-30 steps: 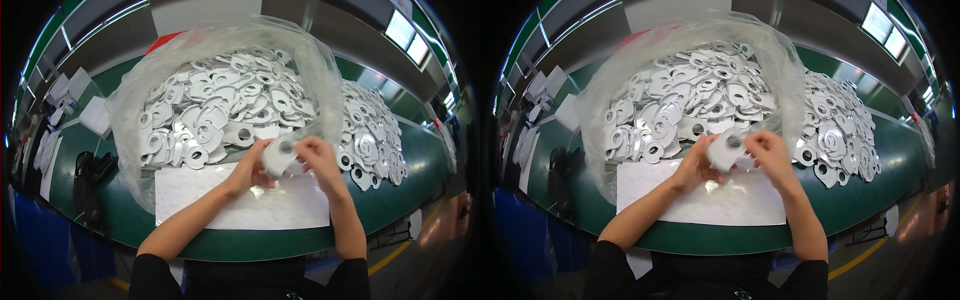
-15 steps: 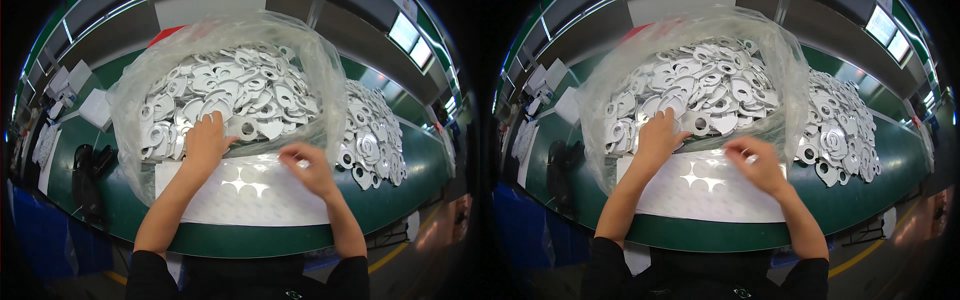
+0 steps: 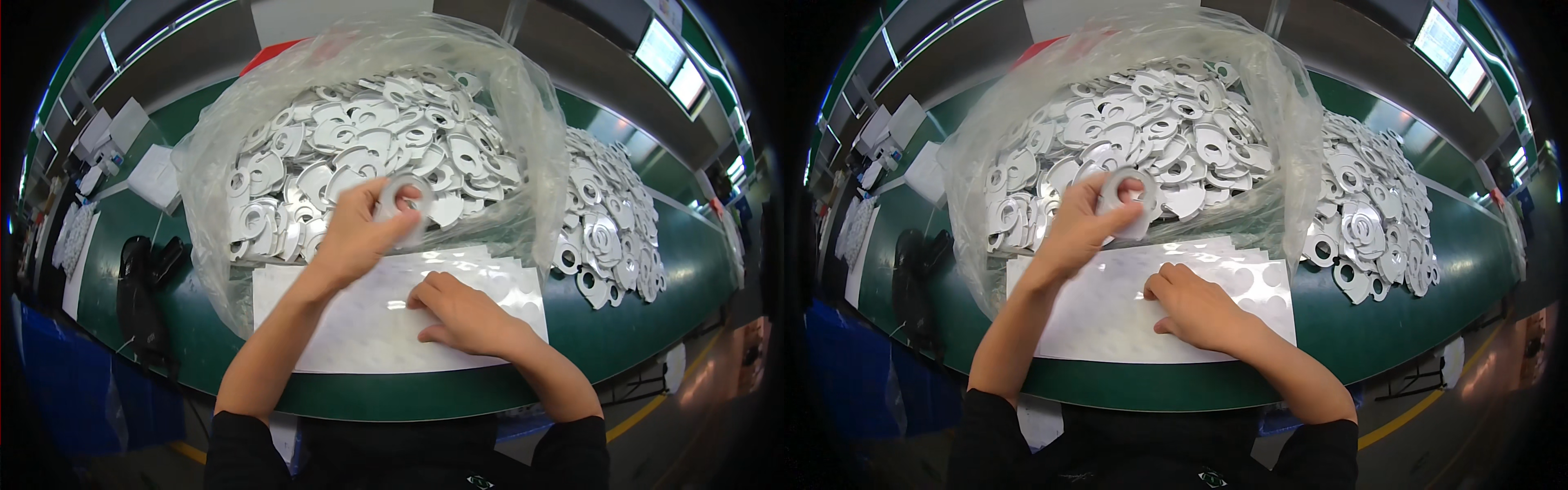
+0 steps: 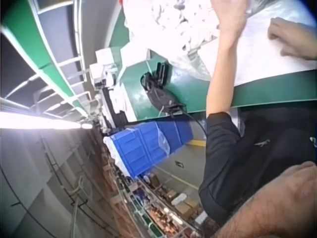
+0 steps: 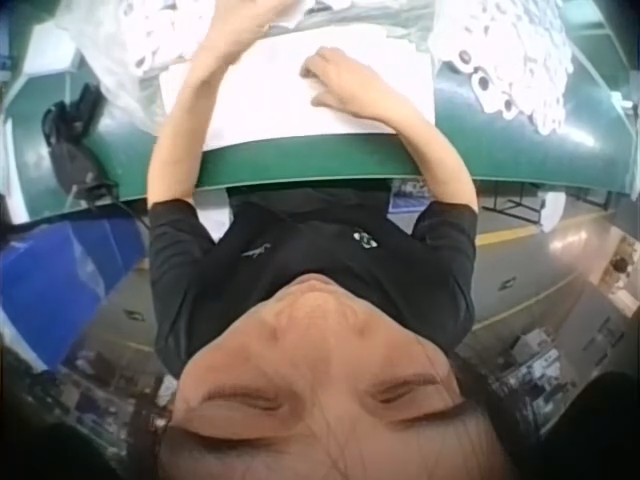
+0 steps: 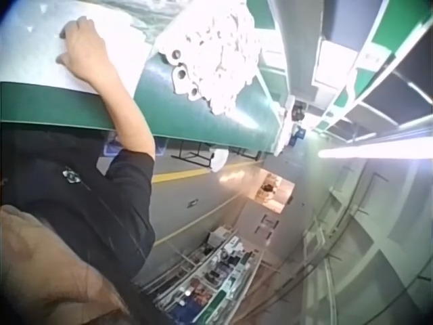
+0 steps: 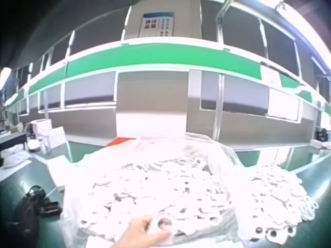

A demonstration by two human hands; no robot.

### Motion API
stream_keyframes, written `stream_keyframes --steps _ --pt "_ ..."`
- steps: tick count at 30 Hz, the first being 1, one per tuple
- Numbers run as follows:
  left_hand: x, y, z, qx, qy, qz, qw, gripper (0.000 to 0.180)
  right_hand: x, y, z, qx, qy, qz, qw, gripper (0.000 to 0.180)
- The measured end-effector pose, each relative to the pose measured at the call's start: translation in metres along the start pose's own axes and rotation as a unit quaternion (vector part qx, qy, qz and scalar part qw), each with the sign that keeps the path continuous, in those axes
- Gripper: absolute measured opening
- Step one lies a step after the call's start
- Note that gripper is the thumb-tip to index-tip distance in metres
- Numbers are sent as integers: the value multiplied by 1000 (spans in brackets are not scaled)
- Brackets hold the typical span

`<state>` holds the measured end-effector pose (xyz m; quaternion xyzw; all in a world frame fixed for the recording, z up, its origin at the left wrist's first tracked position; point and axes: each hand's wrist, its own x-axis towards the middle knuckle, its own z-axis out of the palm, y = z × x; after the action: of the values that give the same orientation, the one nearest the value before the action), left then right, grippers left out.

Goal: Applying circular adhesive stickers onto white plastic light fixture components at an assembly station.

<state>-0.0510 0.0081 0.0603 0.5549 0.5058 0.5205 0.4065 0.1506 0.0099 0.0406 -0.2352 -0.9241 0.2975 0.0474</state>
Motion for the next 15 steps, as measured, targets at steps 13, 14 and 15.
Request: stream_keyframes --steps 13,14,15 --pt "-13 -56 47 -542 -81 -205 811 51 -10 -4 8 -47 53 -117 991 27" --pt "-13 -59 46 -541 -82 -206 811 51 -10 -6 5 -47 54 -116 991 27" --pt "-13 -61 46 -535 -91 -203 815 53 -11 -10 -2 -16 58 -144 988 26"
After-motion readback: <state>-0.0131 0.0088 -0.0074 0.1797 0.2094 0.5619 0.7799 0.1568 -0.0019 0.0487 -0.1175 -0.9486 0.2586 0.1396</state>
